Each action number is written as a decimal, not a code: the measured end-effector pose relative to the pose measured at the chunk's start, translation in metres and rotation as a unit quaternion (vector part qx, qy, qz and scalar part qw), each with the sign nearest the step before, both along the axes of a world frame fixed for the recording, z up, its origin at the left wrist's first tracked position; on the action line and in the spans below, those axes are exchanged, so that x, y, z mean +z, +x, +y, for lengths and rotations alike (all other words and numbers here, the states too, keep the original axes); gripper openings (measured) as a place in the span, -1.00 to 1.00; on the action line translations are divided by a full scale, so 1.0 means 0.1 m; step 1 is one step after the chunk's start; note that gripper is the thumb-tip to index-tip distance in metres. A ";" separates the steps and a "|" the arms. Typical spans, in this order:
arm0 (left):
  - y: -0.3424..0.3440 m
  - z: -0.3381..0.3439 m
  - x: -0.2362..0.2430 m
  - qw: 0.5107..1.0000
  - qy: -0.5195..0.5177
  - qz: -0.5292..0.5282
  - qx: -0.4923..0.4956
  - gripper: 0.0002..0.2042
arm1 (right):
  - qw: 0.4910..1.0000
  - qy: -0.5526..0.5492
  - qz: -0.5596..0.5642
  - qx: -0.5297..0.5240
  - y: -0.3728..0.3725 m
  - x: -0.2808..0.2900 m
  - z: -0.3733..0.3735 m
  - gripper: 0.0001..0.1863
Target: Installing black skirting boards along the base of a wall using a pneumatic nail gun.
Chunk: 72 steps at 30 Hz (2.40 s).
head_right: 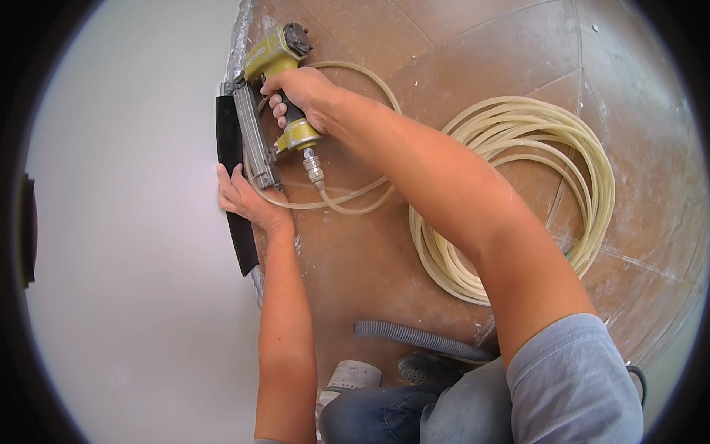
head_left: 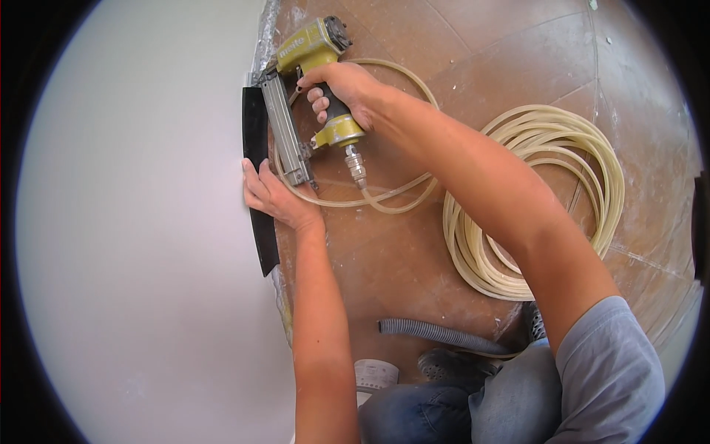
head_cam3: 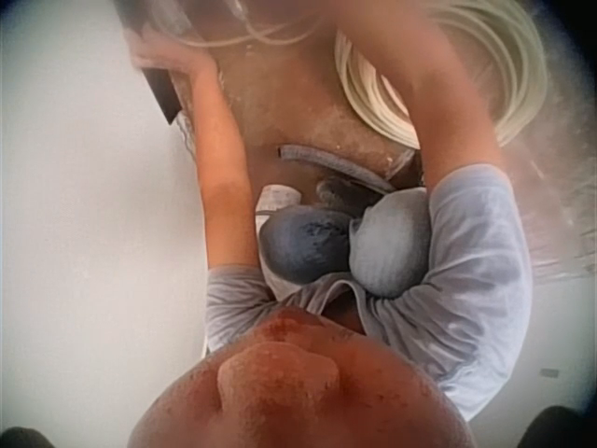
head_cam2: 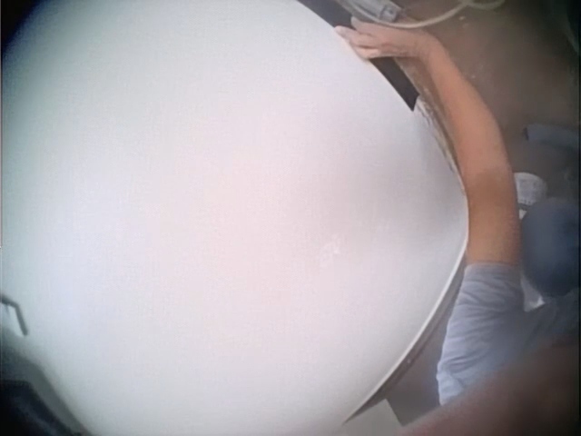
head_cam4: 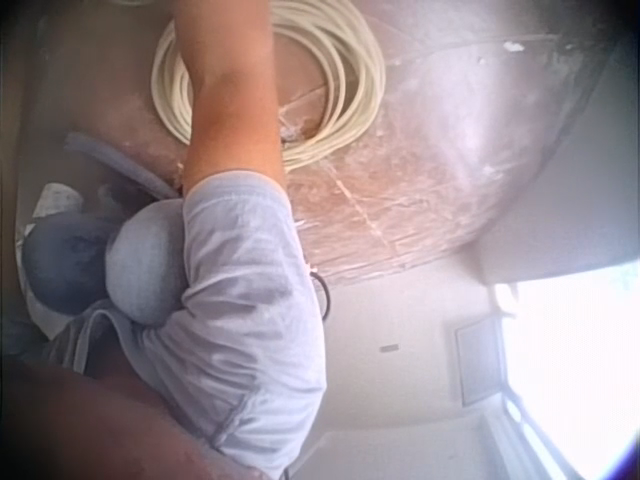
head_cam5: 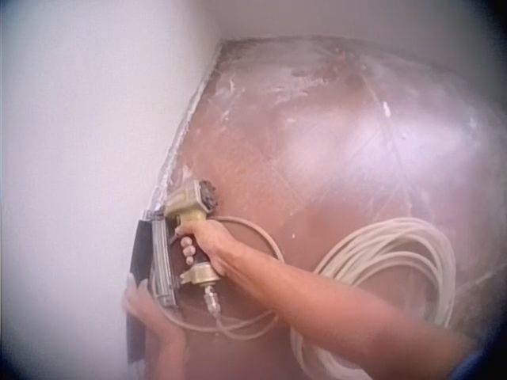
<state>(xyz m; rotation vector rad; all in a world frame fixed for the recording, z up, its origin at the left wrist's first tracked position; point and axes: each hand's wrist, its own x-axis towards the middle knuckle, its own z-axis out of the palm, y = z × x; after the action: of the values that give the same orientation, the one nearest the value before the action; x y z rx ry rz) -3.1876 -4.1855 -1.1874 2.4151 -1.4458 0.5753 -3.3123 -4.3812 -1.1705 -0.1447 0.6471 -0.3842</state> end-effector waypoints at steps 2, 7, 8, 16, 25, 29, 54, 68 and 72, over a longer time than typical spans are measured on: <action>-0.01 -0.01 0.00 1.000 0.000 0.000 -0.004 -0.57 | 1.000 -0.010 0.008 0.004 0.00 -0.01 -0.01 -0.89; -0.02 -0.01 0.00 1.000 0.006 -0.004 0.004 -0.57 | 1.000 -0.003 0.004 0.002 0.00 0.00 -0.01 -0.89; -0.02 -0.01 0.00 1.000 0.006 -0.005 0.004 -0.57 | 1.000 -0.004 0.005 0.002 0.00 0.00 -0.01 -0.89; -0.06 -0.02 0.02 1.000 0.007 0.002 0.014 -0.61 | 1.000 -0.012 0.014 0.001 0.03 -0.01 -0.01 -0.88; -0.06 0.00 0.00 0.999 0.009 0.042 0.020 -0.56 | 0.999 -0.015 0.030 -0.020 -0.01 0.00 0.08 -0.88; -0.01 -0.04 0.04 0.999 -0.007 0.044 0.011 -0.58 | 0.999 -0.019 0.029 -0.015 -0.03 0.06 0.09 -0.90; 0.01 -0.03 0.01 0.999 -0.014 0.035 -0.019 -0.63 | 0.999 -0.033 0.034 -0.016 0.01 0.06 0.07 -0.91; -0.06 -0.02 0.03 0.999 -0.009 0.037 0.001 -0.58 | 0.999 -0.005 0.037 -0.013 0.03 0.06 0.04 -0.90; -0.08 -0.03 0.03 0.999 -0.004 0.032 0.005 -0.56 | 0.999 -0.004 0.039 -0.015 0.02 0.06 0.04 -0.90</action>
<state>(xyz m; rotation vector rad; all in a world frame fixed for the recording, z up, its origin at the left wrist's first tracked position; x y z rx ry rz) -3.1956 -4.1883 -1.1848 2.4143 -1.4034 0.4990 -3.3102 -4.3776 -1.1649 -0.1588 0.7250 -0.4125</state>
